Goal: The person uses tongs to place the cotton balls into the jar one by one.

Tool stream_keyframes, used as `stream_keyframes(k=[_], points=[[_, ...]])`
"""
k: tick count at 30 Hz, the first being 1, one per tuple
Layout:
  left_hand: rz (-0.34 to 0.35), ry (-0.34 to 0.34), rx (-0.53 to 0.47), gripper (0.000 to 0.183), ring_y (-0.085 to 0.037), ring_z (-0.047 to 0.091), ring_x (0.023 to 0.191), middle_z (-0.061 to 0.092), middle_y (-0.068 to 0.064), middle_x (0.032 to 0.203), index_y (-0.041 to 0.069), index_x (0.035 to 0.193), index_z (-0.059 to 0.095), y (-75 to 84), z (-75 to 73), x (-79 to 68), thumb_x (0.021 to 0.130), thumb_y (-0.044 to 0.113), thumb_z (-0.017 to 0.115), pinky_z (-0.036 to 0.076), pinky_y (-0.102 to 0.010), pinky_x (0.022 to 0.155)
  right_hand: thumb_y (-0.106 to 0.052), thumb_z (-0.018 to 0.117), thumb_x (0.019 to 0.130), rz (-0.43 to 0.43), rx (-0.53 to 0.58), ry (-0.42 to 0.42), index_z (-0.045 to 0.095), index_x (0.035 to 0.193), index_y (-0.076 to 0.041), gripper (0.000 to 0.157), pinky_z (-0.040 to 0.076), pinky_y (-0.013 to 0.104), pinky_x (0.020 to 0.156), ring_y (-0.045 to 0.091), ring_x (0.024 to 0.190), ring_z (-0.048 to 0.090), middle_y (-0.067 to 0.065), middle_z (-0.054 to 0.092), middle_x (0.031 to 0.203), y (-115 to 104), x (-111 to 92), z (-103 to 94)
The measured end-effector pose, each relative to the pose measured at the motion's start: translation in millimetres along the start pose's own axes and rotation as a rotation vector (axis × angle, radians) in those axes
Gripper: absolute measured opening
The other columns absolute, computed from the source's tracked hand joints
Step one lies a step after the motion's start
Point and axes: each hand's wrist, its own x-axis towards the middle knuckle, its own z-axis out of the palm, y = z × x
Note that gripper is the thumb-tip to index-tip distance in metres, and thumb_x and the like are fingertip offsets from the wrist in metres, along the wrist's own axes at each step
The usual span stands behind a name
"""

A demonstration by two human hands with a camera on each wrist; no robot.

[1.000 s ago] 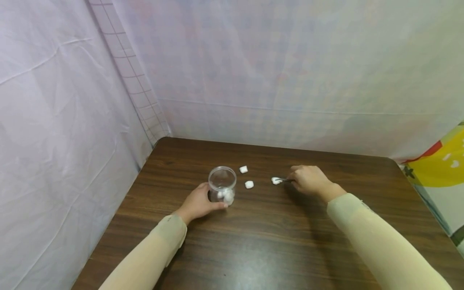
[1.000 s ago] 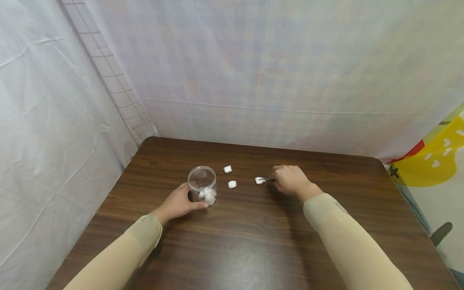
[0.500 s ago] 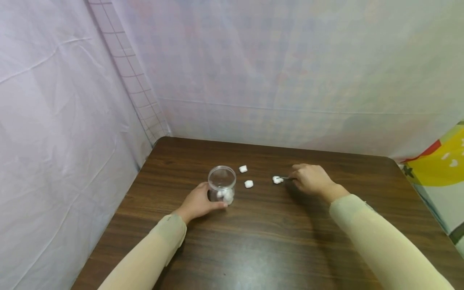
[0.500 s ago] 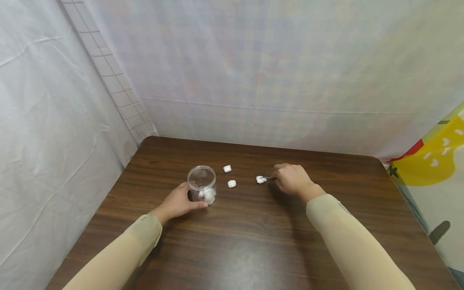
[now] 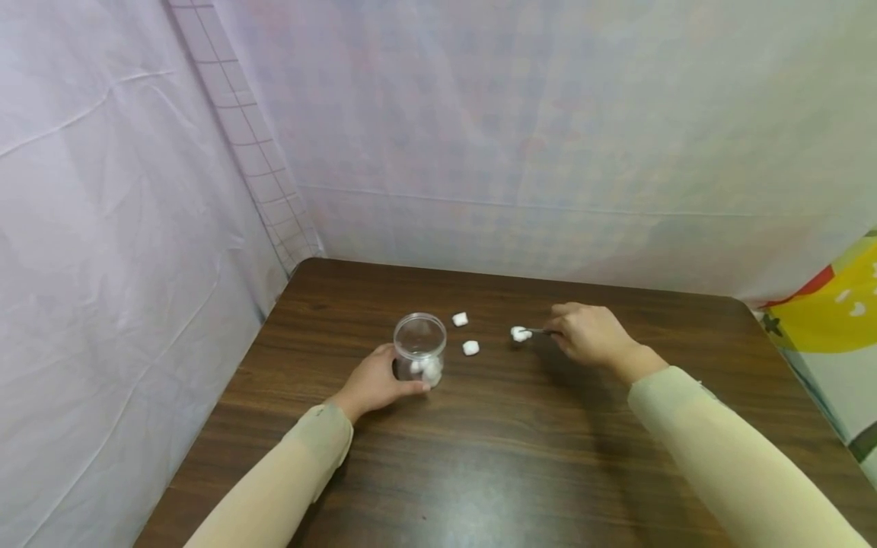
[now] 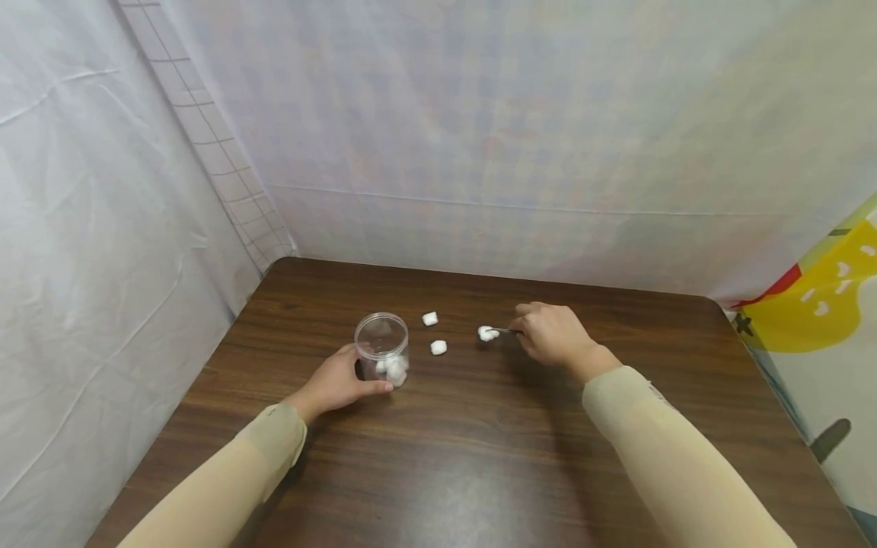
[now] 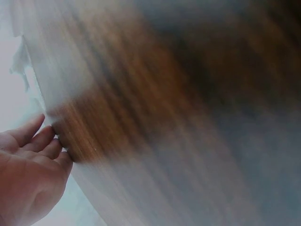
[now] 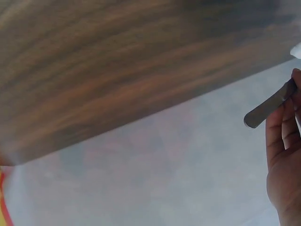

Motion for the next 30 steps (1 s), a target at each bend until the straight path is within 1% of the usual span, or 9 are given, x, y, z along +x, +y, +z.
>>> stream_keyframes(k=[2,4,7,12,19,24,27,30], points=[[-0.001,-0.002,0.000,0.088,-0.031,0.051,0.128,0.053,-0.014,0.141,0.007,0.141,0.054,0.0,0.0,0.0,0.075,0.057,0.082,0.040,-0.050,0.106,-0.010,0.079,0.080,-0.030,0.008,0.027,0.078,0.095,-0.011,0.015,0.055,0.043,0.057,0.024,0.078,0.065,0.005,0.065,0.094,-5.0,5.3,-6.6],[-0.004,-0.005,0.000,0.088,-0.031,0.050,0.128,0.053,-0.014,0.141,0.007,0.141,0.053,0.3,-0.2,0.0,0.075,0.057,0.082,0.040,-0.050,0.106,-0.009,0.079,0.079,-0.066,0.016,0.054,0.078,0.093,-0.011,0.014,0.052,0.037,0.051,0.017,0.069,0.059,-0.001,0.059,0.085,-11.4,11.5,-14.1],[-0.007,-0.008,-0.001,0.087,-0.031,0.050,0.129,0.053,-0.014,0.141,0.007,0.141,0.054,0.8,-0.8,0.0,0.075,0.057,0.082,0.040,-0.050,0.106,-0.009,0.078,0.081,-0.111,0.021,0.087,0.078,0.092,-0.011,0.012,0.049,0.032,0.049,0.014,0.067,0.056,-0.003,0.057,0.082,-22.4,22.5,-26.3],[-0.005,-0.017,-0.016,0.086,-0.031,0.050,0.129,0.053,-0.013,0.141,0.007,0.141,0.053,1.3,-2.4,-0.1,0.076,0.057,0.082,0.040,-0.050,0.106,-0.011,0.078,0.083,-0.181,0.027,0.150,0.077,0.093,-0.011,0.010,0.048,0.031,0.048,0.012,0.065,0.053,-0.004,0.056,0.081,-38.8,43.0,-45.4],[-0.010,-0.025,-0.019,0.089,-0.030,0.050,0.129,0.051,-0.014,0.143,0.007,0.142,0.053,-0.1,1.2,2.2,0.075,0.060,0.080,0.040,-0.050,0.106,-0.011,0.075,0.085,-0.241,0.058,0.194,0.078,0.095,-0.011,0.011,0.047,0.032,0.049,0.013,0.066,0.052,-0.004,0.057,0.083,-60.8,70.4,-69.3],[-0.015,-0.027,-0.009,0.091,-0.029,0.050,0.129,0.052,-0.013,0.142,0.007,0.142,0.052,0.2,3.4,4.7,0.074,0.061,0.080,0.040,-0.048,0.107,-0.009,0.076,0.082,-0.290,0.071,0.222,0.078,0.094,-0.011,0.012,0.048,0.032,0.050,0.014,0.069,0.053,-0.003,0.057,0.083,-77.3,86.1,-73.6],[-0.015,-0.026,-0.012,0.090,-0.030,0.050,0.129,0.052,-0.013,0.141,0.008,0.141,0.053,0.9,4.0,5.5,0.074,0.061,0.081,0.039,-0.048,0.107,-0.008,0.075,0.082,-0.319,0.074,0.225,0.078,0.093,-0.011,0.011,0.049,0.031,0.051,0.014,0.067,0.052,-0.004,0.055,0.080,-86.1,93.0,-70.5],[-0.008,-0.023,-0.018,0.088,-0.029,0.051,0.128,0.054,-0.013,0.139,0.008,0.140,0.054,1.1,5.0,6.1,0.074,0.060,0.081,0.040,-0.048,0.106,-0.009,0.075,0.083,-0.332,0.075,0.206,0.078,0.092,-0.011,0.010,0.050,0.030,0.052,0.012,0.068,0.054,-0.004,0.054,0.079,-93.9,97.6,-65.9]])
